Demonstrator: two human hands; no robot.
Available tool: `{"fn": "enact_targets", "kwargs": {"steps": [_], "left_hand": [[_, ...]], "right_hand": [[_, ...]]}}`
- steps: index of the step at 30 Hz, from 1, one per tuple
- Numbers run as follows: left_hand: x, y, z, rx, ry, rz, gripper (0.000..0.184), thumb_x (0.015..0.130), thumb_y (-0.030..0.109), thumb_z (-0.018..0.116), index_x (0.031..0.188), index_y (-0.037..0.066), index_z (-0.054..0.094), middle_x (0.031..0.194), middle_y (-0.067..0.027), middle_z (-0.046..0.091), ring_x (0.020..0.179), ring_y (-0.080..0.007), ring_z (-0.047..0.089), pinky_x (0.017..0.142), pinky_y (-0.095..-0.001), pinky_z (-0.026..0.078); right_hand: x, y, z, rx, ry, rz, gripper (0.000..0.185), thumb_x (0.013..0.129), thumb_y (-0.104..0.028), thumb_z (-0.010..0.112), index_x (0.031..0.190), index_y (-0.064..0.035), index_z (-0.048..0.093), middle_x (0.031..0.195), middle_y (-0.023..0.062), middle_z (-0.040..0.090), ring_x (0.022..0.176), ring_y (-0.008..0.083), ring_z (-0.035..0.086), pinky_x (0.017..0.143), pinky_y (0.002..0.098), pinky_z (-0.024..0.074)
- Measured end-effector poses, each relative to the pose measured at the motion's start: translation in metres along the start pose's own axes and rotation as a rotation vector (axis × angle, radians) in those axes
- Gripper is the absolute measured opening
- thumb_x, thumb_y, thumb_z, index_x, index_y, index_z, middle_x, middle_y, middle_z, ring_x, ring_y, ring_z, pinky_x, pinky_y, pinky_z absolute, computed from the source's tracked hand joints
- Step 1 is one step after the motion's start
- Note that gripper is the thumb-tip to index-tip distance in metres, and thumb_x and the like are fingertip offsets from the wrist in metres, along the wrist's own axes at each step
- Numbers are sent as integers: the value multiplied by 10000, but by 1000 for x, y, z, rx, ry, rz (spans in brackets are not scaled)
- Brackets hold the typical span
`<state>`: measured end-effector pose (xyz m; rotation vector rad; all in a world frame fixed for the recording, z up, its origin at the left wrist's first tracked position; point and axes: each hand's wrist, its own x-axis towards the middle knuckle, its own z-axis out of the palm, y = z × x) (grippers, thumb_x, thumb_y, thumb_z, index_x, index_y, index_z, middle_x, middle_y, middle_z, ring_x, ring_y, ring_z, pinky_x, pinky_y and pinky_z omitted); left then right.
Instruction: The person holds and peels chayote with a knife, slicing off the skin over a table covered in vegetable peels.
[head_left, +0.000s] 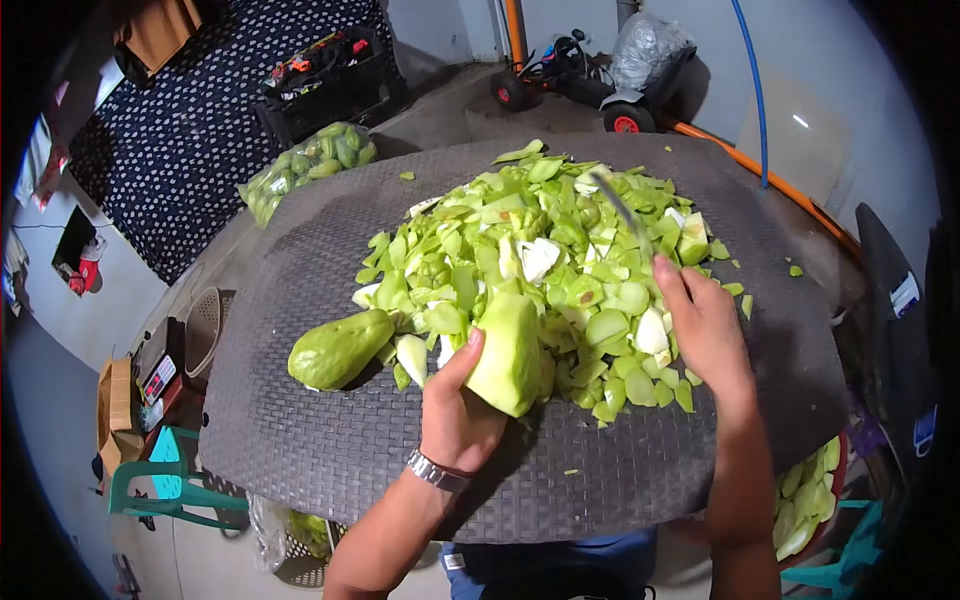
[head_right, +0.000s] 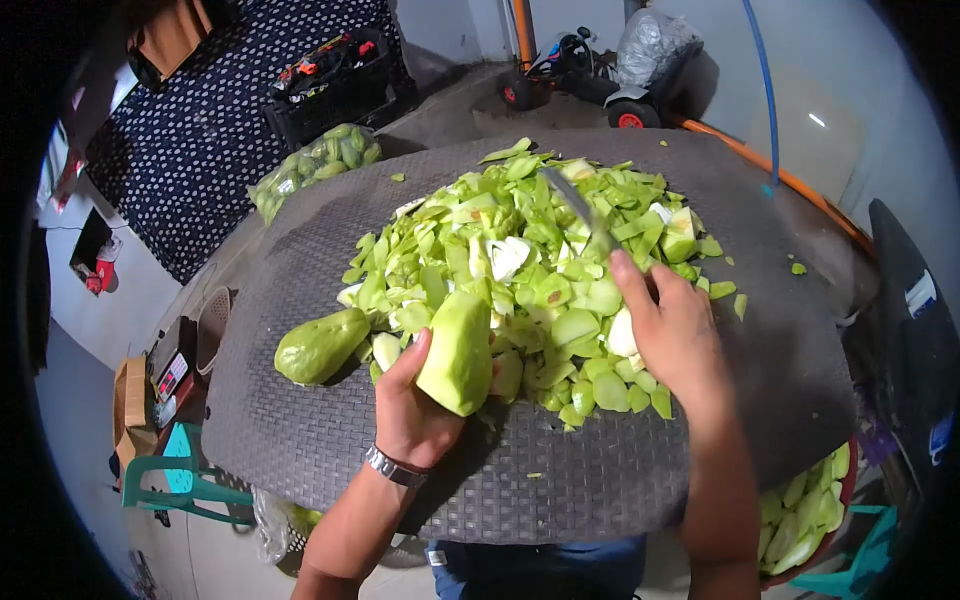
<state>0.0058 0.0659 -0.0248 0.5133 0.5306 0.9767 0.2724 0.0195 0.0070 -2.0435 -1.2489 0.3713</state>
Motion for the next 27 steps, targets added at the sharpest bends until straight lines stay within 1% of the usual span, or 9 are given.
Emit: {"fn": "enact_targets", "kwargs": {"steps": [2,3,6,10,14,15,19,22,27], "left_hand": [[3,0,-2,-27,-33,-54,536,1040,324,555,1437,-35,515,1317,-204,657,1190,-348,652,1056,-507,512],[2,0,-3,-45,-40,-74,499,1038,332,553,1408,-3,544,1272,-190,670,1155,-350,661,1020,-537,521],[1,-1,-7,-52,-59,-130,494,1041,377,550,1395,32,562,1248,-178,677,1116,-351,670,979,-550,532],[5,-2,-9,6,18,-117,546,1053,514,513,1380,83,581,1219,-154,689,1054,-346,689,892,-547,558],[4,1,-7,26,11,-140,578,1056,599,483,1355,113,579,1144,-122,692,1023,-313,693,806,-522,577],[4,1,-7,34,11,-145,571,1059,604,478,1348,121,574,1116,-113,690,1021,-300,691,786,-511,580],[7,-7,-16,88,40,-123,646,1037,661,473,1369,121,596,1194,-123,699,1062,-291,695,892,-506,570],[7,-13,-16,96,59,-83,670,1036,669,467,1415,126,570,1283,-119,679,1159,-285,671,1007,-476,544],[-7,1,13,82,-17,-91,724,1060,669,395,1513,107,461,1436,-164,584,1297,-315,601,1114,-527,484]], "right_hand": [[12,21,13,-11,99,-4,790,1009,-705,493,799,46,622,651,138,596,551,232,594,582,406,477],[9,10,-1,253,-258,335,750,1013,-734,433,811,-29,590,663,47,573,432,175,496,459,359,407],[4,9,5,1283,-888,381,705,1021,-748,356,828,-97,543,675,-32,518,372,121,396,373,307,329],[-15,-13,34,1453,-1086,458,773,1005,-803,269,848,-96,537,688,-7,497,389,114,390,354,293,322],[-34,-36,34,1152,-959,357,862,963,-870,219,854,-84,556,655,-16,454,393,116,380,369,282,344],[-31,-33,36,1217,-1053,352,817,988,-824,322,880,-57,579,676,33,551,437,157,498,404,326,421],[-52,-39,37,251,-365,-466,636,933,-601,716,1088,11,637,863,219,715,683,325,723,580,418,567],[-64,-43,51,101,-130,-768,720,883,-609,761,1241,2,631,886,221,716,685,353,721,600,432,583],[-68,-44,62,6,-63,-833,995,843,-715,708,1542,-44,482,784,144,646,647,310,708,593,415,586]]}}
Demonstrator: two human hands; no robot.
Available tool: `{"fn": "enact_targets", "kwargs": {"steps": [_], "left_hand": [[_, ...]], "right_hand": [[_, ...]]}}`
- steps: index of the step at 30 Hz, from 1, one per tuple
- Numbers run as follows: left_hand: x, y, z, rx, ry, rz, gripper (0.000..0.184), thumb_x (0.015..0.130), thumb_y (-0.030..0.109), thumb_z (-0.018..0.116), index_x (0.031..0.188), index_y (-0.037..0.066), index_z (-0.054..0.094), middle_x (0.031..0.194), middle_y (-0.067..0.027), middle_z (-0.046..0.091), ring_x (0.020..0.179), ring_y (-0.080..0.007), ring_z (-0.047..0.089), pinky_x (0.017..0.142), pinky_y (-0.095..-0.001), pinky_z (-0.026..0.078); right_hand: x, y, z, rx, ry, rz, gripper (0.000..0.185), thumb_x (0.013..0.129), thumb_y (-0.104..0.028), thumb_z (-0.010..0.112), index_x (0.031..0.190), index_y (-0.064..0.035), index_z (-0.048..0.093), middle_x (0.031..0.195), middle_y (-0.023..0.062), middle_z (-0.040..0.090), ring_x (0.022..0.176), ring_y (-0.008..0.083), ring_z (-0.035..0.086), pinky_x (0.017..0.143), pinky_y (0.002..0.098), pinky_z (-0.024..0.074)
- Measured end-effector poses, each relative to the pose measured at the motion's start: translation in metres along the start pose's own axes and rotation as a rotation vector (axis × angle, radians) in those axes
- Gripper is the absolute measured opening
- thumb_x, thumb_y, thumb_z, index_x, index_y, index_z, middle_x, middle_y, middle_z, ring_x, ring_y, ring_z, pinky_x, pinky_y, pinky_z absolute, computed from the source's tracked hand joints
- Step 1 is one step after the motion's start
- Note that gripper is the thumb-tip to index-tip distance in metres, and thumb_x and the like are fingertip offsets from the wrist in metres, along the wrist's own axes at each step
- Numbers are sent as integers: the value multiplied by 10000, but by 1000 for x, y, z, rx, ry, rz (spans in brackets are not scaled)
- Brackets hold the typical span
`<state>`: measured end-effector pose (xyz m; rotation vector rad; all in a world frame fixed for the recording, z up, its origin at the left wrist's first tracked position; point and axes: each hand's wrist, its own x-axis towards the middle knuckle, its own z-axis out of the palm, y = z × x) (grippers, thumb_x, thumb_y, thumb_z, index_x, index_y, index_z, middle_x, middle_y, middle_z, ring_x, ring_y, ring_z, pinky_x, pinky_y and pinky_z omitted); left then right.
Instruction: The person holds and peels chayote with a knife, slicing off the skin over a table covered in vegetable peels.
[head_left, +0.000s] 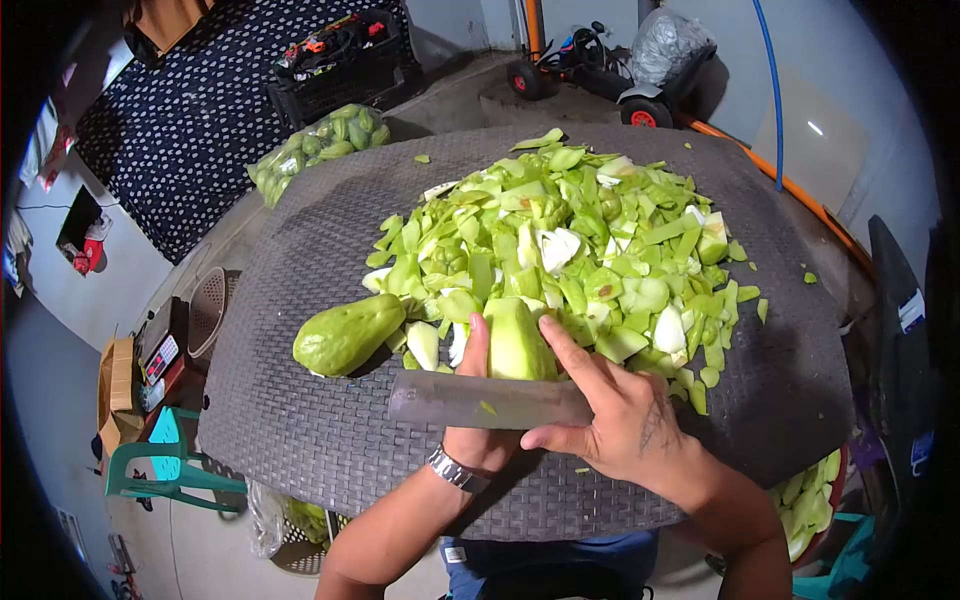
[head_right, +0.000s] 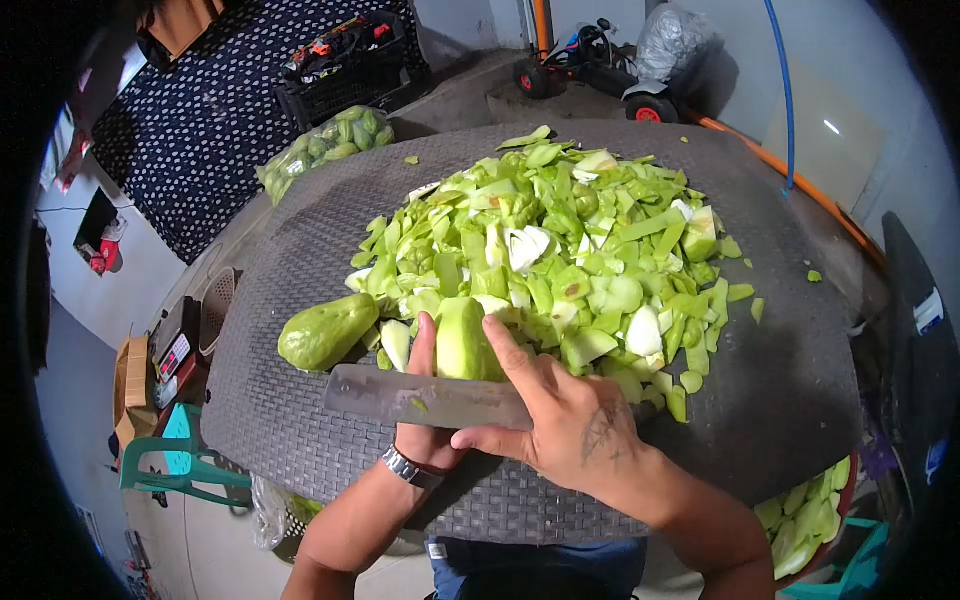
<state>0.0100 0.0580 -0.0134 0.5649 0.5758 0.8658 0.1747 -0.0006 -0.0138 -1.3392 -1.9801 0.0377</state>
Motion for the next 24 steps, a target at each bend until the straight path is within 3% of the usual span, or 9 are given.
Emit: {"fn": "enact_targets", "kwargs": {"steps": [4,9,14,19,23,24], "left_hand": [[1,-2,-3,-4,-43,30,702,1073,649,382,1523,115,450,1463,-170,571,1331,-330,584,1127,-550,474],[7,-7,-13,-27,-97,46,688,1079,628,384,1534,116,446,1463,-156,579,1293,-322,611,1106,-519,498],[12,-12,-26,85,-162,41,736,1074,643,365,1549,84,415,1473,-180,565,1296,-328,611,1103,-509,509],[4,-13,-12,177,-153,49,779,1063,670,371,1561,72,391,1463,-189,567,1303,-311,613,1111,-486,510],[3,-17,-13,194,-131,80,741,1068,647,401,1530,69,421,1405,-164,602,1212,-272,658,1020,-439,563],[0,-18,-15,205,-130,85,725,1070,636,412,1521,68,428,1384,-154,612,1187,-261,667,990,-425,576]], "right_hand": [[-1,2,2,-18,-11,-30,1027,843,-726,694,1586,-65,438,757,118,618,610,285,679,574,412,576],[3,-10,-16,53,-246,109,1025,850,-672,725,1580,-21,419,1222,271,692,1125,424,706,957,455,571],[7,-8,-22,105,-248,97,1053,847,-692,713,1587,-12,401,1267,290,676,1177,442,681,1004,469,542],[8,0,-21,36,-102,10,1079,838,-730,692,1586,-8,404,1262,302,673,1203,442,667,1066,487,494],[8,2,-22,87,-69,6,1051,852,-701,702,1584,-7,406,1258,292,677,1215,430,662,1085,487,477],[8,5,-20,83,-35,-14,1036,853,-673,723,1581,-6,410,1202,280,690,1152,424,688,1014,475,516]]}}
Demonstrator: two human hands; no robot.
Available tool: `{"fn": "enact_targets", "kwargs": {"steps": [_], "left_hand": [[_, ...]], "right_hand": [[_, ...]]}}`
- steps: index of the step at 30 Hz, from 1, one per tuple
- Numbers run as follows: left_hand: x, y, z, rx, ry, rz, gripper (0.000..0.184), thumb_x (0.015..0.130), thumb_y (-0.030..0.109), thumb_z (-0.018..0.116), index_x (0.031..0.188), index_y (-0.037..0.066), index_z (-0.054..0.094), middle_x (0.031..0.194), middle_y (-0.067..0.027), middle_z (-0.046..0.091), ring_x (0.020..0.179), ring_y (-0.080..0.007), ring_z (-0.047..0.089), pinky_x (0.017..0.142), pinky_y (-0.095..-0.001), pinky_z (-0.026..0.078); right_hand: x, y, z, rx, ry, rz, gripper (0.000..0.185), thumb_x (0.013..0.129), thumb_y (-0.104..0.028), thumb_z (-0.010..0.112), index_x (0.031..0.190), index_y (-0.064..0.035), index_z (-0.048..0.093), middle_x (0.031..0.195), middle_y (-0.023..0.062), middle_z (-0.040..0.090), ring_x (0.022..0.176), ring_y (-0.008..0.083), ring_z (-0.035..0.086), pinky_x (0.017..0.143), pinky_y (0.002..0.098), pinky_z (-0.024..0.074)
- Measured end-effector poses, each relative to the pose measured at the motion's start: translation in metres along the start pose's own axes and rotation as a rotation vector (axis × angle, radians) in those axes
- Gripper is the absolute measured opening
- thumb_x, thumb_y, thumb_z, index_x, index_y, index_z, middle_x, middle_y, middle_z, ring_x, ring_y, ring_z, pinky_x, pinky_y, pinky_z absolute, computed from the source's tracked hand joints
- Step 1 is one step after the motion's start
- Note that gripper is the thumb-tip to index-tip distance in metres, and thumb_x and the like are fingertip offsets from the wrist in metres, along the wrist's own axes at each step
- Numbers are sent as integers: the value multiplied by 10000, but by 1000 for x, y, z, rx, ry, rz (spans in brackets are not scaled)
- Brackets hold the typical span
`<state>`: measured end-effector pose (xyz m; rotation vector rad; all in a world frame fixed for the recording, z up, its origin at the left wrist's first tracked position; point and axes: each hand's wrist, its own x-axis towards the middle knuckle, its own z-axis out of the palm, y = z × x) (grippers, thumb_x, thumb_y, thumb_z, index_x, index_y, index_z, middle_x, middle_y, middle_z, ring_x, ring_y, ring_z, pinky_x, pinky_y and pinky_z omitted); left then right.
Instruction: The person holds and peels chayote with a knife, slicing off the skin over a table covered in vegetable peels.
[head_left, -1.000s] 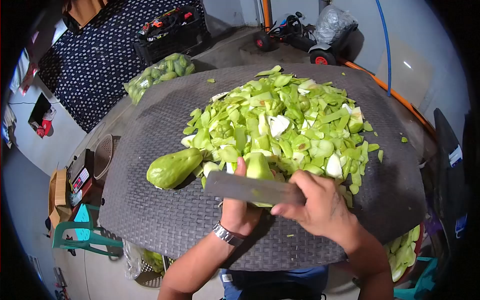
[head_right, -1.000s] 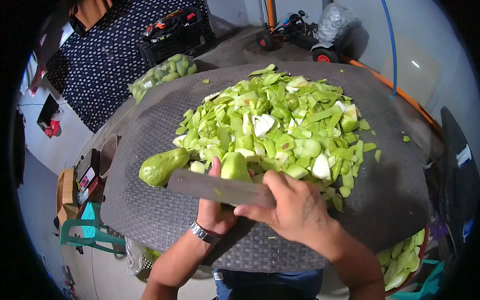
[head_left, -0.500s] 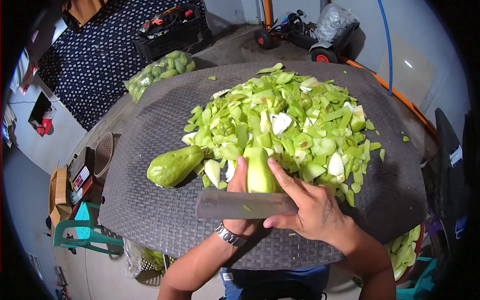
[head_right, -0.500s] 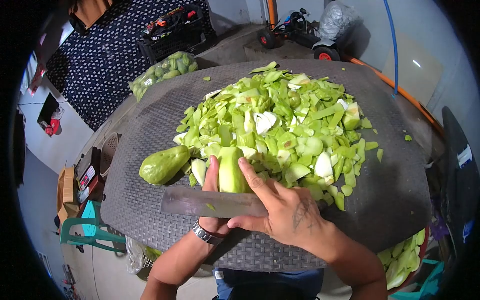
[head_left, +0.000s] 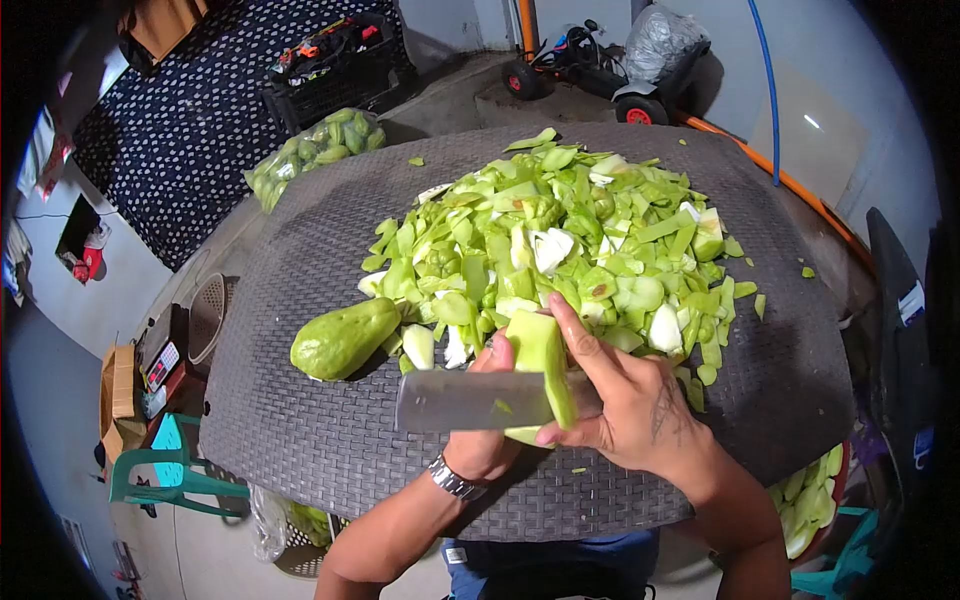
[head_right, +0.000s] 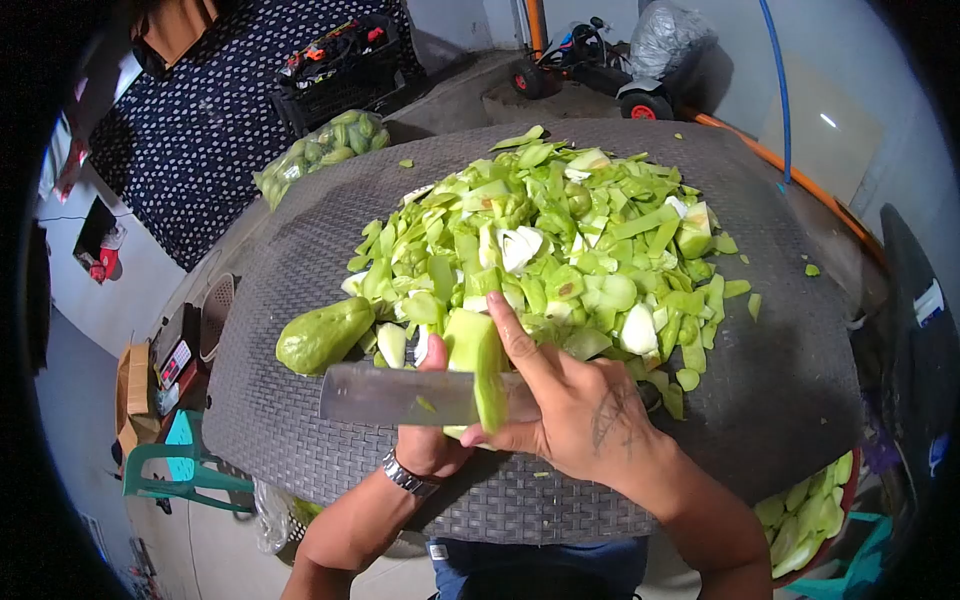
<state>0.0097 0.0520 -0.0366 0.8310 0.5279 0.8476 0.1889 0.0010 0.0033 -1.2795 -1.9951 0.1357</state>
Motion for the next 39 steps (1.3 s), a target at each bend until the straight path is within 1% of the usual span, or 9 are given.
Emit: {"fn": "enact_targets", "kwargs": {"steps": [10,15,19,21,24,27,28,30,39], "left_hand": [[-1,-17,-9,40,30,86,608,1079,541,469,1462,69,473,1240,-147,672,1053,-258,709,851,-410,621],[-1,4,-4,-171,-116,-242,731,1002,656,549,1485,116,451,1217,-146,653,975,-280,718,660,-427,653],[0,4,-4,-196,-261,-160,777,926,536,713,1478,62,441,1201,-179,606,993,-311,708,694,-439,667],[1,5,-3,-189,-227,-130,772,899,439,755,1471,31,435,1202,-187,591,1007,-314,702,706,-453,670],[2,8,-3,-247,-64,-101,697,917,460,658,1428,19,484,1231,-177,635,1062,-330,688,699,-459,656],[4,11,-4,-276,65,-55,673,985,561,558,1433,62,506,1292,-154,643,1162,-320,657,927,-491,575],[5,11,-3,-287,120,-38,692,1006,613,520,1443,76,506,1326,-150,640,1200,-320,644,1009,-501,536],[8,13,-4,-331,95,-52,770,1016,712,445,1478,98,490,1403,-155,615,1267,-328,617,1102,-521,490],[6,13,-6,-302,14,-72,706,1066,646,374,1509,110,495,1444,-177,603,1291,-343,616,1121,-526,480]], "right_hand": [[-4,12,14,226,145,161,630,919,-437,794,1340,-5,613,942,221,731,865,360,761,717,436,578],[-1,1,7,434,50,491,499,993,-448,711,1257,-27,660,879,156,734,747,334,736,685,407,568],[4,20,-10,1036,-81,866,735,1055,-687,413,1206,-11,657,670,29,572,405,122,449,407,292,412],[9,14,-21,1287,-85,1042,782,1052,-711,368,1247,-1,631,636,16,516,379,66,350,347,253,301],[4,22,-22,1425,-259,1005,834,1021,-727,449,1342,33,570,675,48,587,406,125,459,402,278,414],[-7,14,10,627,-27,560,892,977,-692,588,1452,54,479,734,124,660,520,217,617,512,322,526],[0,-7,-10,381,-160,512,979,908,-648,713,1536,41,412,876,203,715,682,296,712,631,376,587],[-6,-11,10,159,-13,200,1016,856,-674,746,1530,24,444,912,187,707,744,295,726,715,413,599],[-11,-13,33,-177,60,-53,1092,849,-757,643,1617,-38,351,844,124,646,636,240,708,554,378,597]]}}
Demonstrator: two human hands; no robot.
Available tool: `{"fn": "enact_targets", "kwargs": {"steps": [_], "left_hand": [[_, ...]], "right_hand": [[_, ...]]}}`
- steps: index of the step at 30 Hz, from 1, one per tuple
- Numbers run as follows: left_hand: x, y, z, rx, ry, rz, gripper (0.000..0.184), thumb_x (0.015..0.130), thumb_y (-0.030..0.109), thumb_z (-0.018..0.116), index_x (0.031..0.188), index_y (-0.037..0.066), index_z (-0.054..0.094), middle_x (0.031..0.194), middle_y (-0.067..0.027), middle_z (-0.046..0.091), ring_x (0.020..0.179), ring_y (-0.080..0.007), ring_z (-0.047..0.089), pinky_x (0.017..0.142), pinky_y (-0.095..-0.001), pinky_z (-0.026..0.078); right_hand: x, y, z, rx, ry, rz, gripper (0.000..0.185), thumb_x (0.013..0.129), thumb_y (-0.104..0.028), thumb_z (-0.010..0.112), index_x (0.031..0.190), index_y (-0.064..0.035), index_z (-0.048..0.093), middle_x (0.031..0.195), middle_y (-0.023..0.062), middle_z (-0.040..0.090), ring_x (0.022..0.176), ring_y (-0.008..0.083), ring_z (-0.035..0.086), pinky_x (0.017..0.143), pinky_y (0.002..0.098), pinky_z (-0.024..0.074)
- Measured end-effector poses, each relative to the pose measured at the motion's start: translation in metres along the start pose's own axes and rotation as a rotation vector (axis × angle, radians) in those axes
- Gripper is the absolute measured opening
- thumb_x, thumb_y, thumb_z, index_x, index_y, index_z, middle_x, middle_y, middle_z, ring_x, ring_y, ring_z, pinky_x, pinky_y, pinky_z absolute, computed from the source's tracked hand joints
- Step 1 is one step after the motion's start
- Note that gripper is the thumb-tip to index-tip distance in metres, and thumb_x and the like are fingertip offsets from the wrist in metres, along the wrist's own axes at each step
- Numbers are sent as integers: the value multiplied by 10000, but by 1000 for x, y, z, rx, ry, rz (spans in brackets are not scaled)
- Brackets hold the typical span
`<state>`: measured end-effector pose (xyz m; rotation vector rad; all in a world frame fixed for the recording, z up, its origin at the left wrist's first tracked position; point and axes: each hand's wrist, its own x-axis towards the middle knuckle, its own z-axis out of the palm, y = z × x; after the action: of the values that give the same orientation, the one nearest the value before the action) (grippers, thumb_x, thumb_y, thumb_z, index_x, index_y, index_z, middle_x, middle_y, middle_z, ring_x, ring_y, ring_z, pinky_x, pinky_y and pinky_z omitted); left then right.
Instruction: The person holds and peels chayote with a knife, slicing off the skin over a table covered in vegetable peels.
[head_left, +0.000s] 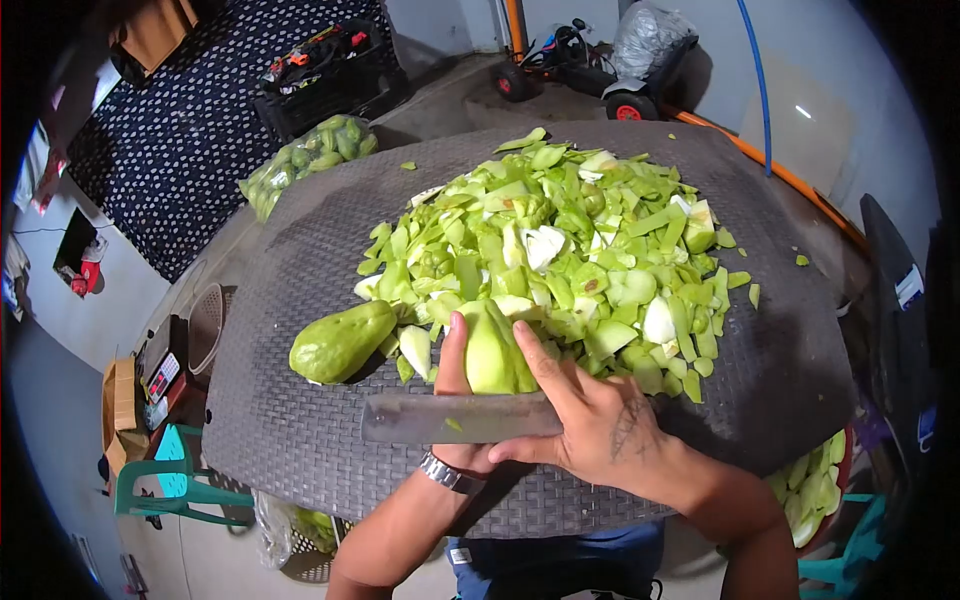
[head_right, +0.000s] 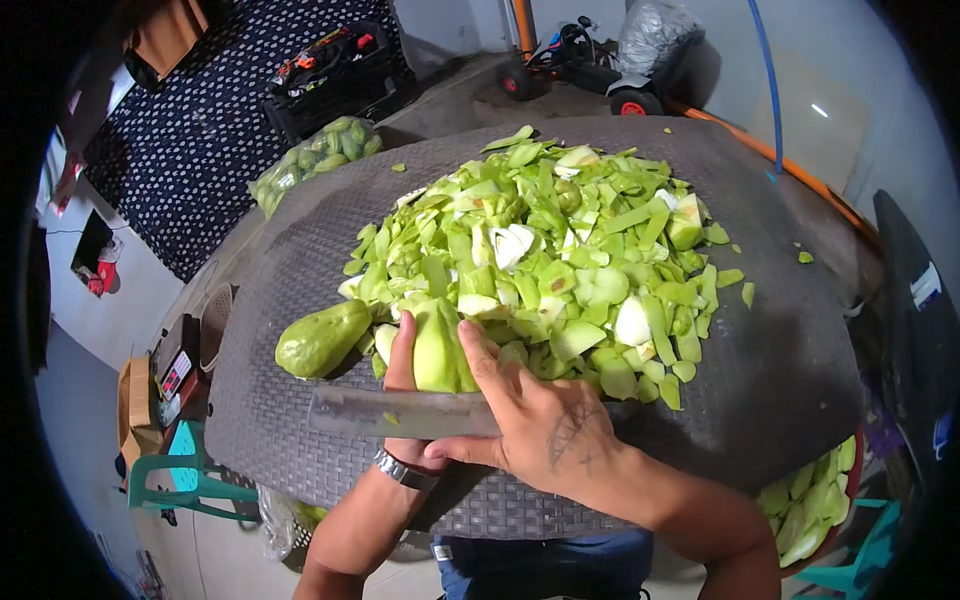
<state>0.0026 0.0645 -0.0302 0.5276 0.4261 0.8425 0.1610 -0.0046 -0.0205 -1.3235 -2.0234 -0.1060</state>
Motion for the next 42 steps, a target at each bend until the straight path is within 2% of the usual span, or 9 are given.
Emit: {"fn": "enact_targets", "kwargs": {"steps": [3,6,13,21,24,27,33,38,42], "left_hand": [[0,-1,-12,-153,-156,-4,684,1069,632,379,1476,103,528,1399,-163,638,1245,-322,647,1094,-497,503],[-2,-2,-2,-7,15,65,675,1068,629,388,1449,94,545,1338,-151,669,1186,-300,675,1059,-468,527],[-3,-1,14,1,122,98,578,1046,619,477,1188,87,652,1022,-114,715,932,-247,709,858,-410,598],[-3,-9,11,35,190,51,605,1019,634,520,1223,79,646,1089,-103,713,983,-235,704,898,-393,586],[-1,-11,6,52,162,62,577,1020,612,540,1229,84,646,1123,-93,712,1016,-231,701,927,-393,579],[-2,-11,10,103,114,43,638,1023,618,534,1363,80,583,1238,-105,691,1099,-241,696,982,-411,571],[-5,-7,12,150,10,-23,663,1055,603,481,1470,86,501,1367,-130,643,1198,-264,670,1044,-429,548],[-8,-25,9,215,71,-14,729,1066,622,442,1560,88,386,1486,-155,553,1322,-284,594,1118,-452,500],[-3,-17,7,61,22,-81,682,1064,608,459,1508,90,466,1406,-153,621,1249,-287,644,1087,-456,526]], "right_hand": [[-2,-2,0,8,-88,48,1068,863,-748,635,1619,-49,355,830,119,630,608,243,694,540,384,596],[3,-7,-6,46,-163,93,1027,849,-696,699,1601,-61,409,784,148,615,668,324,694,642,442,589],[2,-7,-11,10,-167,63,929,865,-709,661,1597,-174,457,732,95,518,592,289,629,594,426,572],[5,-3,-17,-51,-204,75,932,856,-715,670,1594,-183,465,724,71,488,562,250,590,565,402,552],[1,5,-9,10,-90,79,962,888,-769,580,1638,-202,376,676,73,484,483,240,572,517,423,562],[6,7,-19,36,-222,135,1094,836,-722,709,1613,-34,365,820,152,657,698,333,711,679,427,587],[7,13,-24,236,-220,179,1144,855,-738,693,1615,14,287,1102,321,708,1052,474,721,923,491,577],[6,36,-13,163,-6,20,1110,900,-749,631,1598,40,282,853,286,714,833,459,749,778,505,609],[3,25,-26,294,-212,289,1135,893,-755,637,1595,57,268,799,257,714,793,457,749,756,516,609]]}}
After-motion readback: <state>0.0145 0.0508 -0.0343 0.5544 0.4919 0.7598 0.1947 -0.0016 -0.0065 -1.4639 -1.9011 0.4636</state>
